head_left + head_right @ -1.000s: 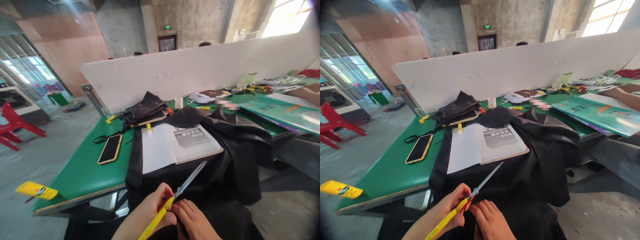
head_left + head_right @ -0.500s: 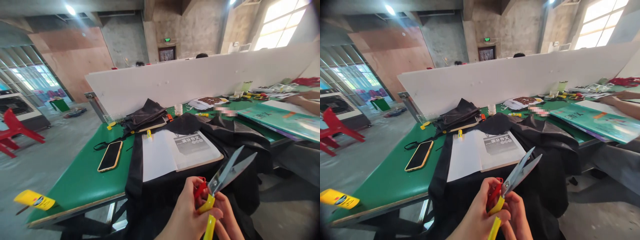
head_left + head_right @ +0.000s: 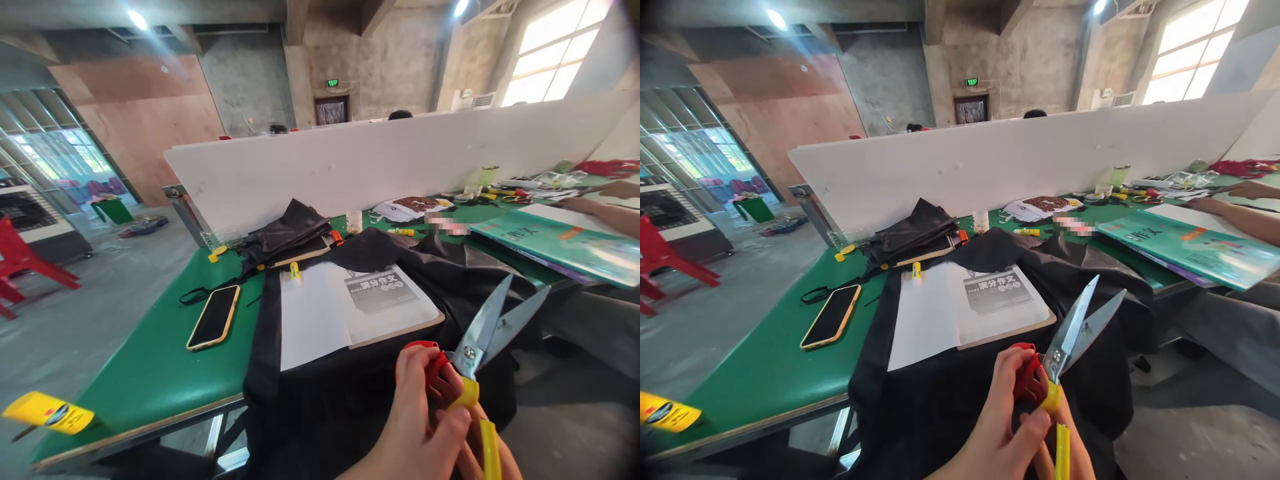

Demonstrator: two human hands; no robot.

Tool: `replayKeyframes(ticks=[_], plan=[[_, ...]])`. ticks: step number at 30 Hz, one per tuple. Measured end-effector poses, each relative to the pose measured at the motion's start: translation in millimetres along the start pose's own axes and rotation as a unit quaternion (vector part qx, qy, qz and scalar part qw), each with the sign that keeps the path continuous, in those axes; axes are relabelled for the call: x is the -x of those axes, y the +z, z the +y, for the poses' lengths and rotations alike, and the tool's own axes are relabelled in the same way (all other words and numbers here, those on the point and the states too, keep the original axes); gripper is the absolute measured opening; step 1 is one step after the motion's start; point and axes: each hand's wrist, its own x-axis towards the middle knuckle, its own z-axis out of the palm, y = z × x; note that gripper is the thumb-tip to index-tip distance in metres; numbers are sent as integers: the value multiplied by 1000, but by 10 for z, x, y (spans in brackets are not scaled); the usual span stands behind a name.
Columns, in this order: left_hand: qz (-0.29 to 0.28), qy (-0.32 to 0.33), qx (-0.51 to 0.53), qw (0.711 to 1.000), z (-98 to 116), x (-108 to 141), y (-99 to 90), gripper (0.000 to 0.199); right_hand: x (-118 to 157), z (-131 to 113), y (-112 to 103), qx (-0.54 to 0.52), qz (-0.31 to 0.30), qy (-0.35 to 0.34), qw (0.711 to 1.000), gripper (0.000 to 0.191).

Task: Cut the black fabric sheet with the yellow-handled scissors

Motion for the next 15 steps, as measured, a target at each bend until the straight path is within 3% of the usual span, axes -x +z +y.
replayKeyframes(ticks=[3, 8, 12, 15], plan=[[-17, 13, 7, 1000, -93, 12, 66, 59, -98, 143, -204, 41, -28, -3, 999, 54], [-22, -21, -54, 998, -277, 32, 222, 66, -173, 381, -547, 68, -15, 20, 997, 58], [-43, -71, -80, 993, -475, 76, 376, 63, -82, 382, -787, 59, -36, 64, 996, 47], [-76, -95, -77, 990, -614, 129, 500, 66, 49, 321, -938, 42, -39, 108, 993, 51]])
